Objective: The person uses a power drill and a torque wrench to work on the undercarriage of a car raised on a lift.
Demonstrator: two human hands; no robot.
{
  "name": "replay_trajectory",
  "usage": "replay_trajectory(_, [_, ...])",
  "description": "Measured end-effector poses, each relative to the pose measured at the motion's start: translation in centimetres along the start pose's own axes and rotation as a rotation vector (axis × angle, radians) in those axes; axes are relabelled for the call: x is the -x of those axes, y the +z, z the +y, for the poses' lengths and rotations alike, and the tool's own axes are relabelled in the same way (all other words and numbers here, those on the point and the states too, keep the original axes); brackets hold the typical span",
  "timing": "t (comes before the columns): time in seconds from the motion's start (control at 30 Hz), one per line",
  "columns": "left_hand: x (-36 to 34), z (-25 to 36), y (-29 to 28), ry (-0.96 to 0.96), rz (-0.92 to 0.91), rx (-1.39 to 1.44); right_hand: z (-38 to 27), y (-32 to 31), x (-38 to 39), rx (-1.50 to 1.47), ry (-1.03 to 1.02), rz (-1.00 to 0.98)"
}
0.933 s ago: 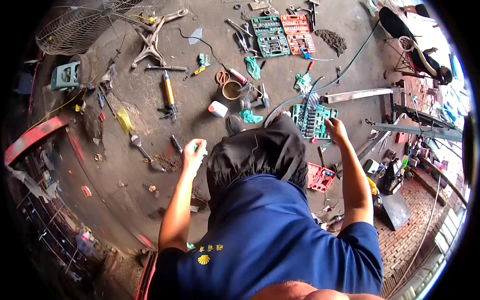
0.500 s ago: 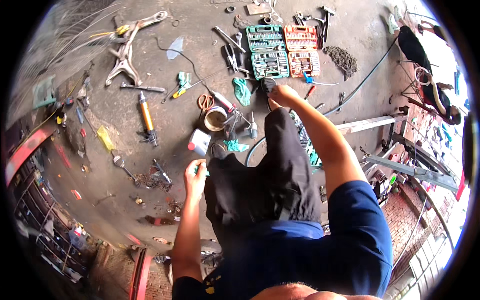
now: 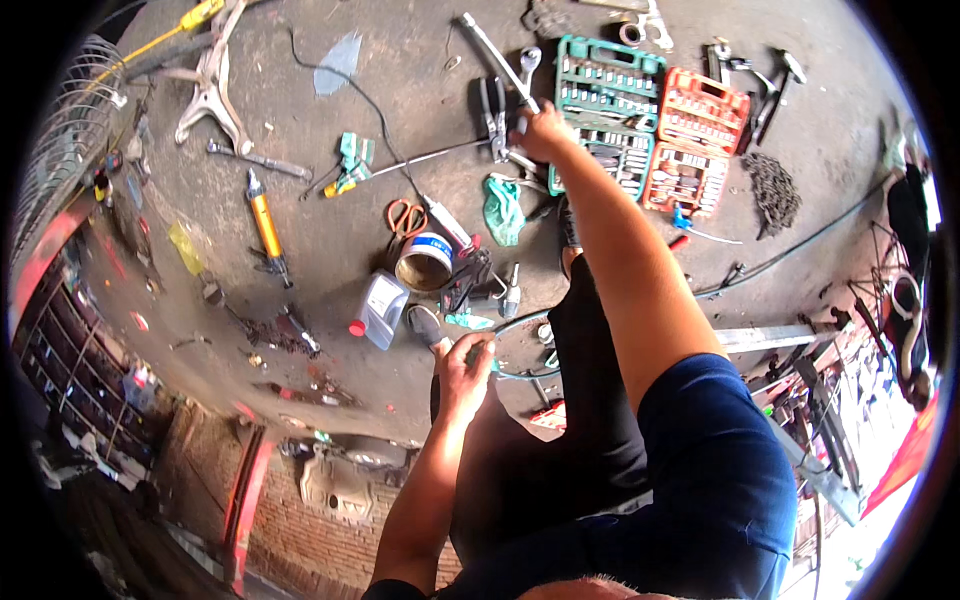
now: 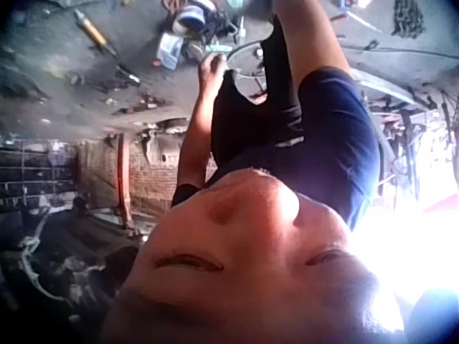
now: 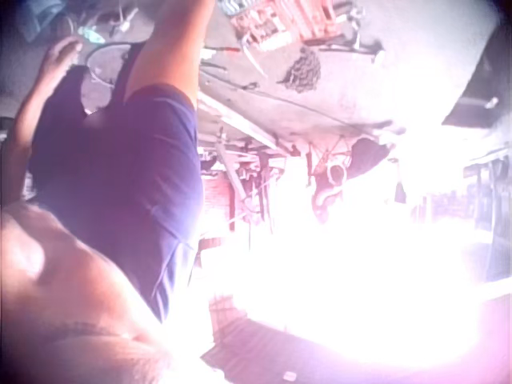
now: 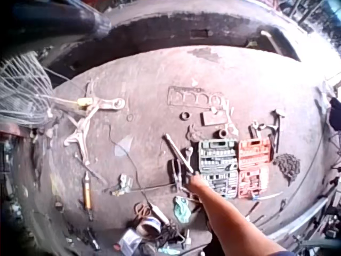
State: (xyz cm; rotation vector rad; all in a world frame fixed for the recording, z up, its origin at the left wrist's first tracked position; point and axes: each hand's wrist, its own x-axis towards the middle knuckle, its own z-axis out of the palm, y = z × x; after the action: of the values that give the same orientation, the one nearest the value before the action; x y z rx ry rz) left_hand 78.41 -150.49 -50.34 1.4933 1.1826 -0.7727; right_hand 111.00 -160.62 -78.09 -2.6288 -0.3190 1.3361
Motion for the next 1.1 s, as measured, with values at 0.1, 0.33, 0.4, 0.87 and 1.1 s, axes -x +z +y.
replay_trajectory(0.1, [-2.5,2.5,1.1,0.045,0.002,-0.035,4.2,3.5,-7.4,0.058,-0.099,0.119])
replay_trajectory(0.33, [-5.3,4.6,2.0,0.099,-0.012,0.071,3.3,1.3,-3.7,-0.344,-0.355,0.348])
replay_trajectory(0.4, [-5.8,6.8,1.7,0.146,-0.019,0.084,3.0,-0.7,-0.2,-0.441,-0.414,0.354])
replay_trajectory(0.87, [-1.9,8.3,-1.0,0.664,-0.345,-0.429,-0.7,-3.5,31.7,-0.947,-0.336,-0.309])
replay_trajectory(1.1, [-1.5,1.8,-6.3,0.347,-0.438,-0.634,-1.3,7.4,30.4,-1.058,0.076,-0.225])
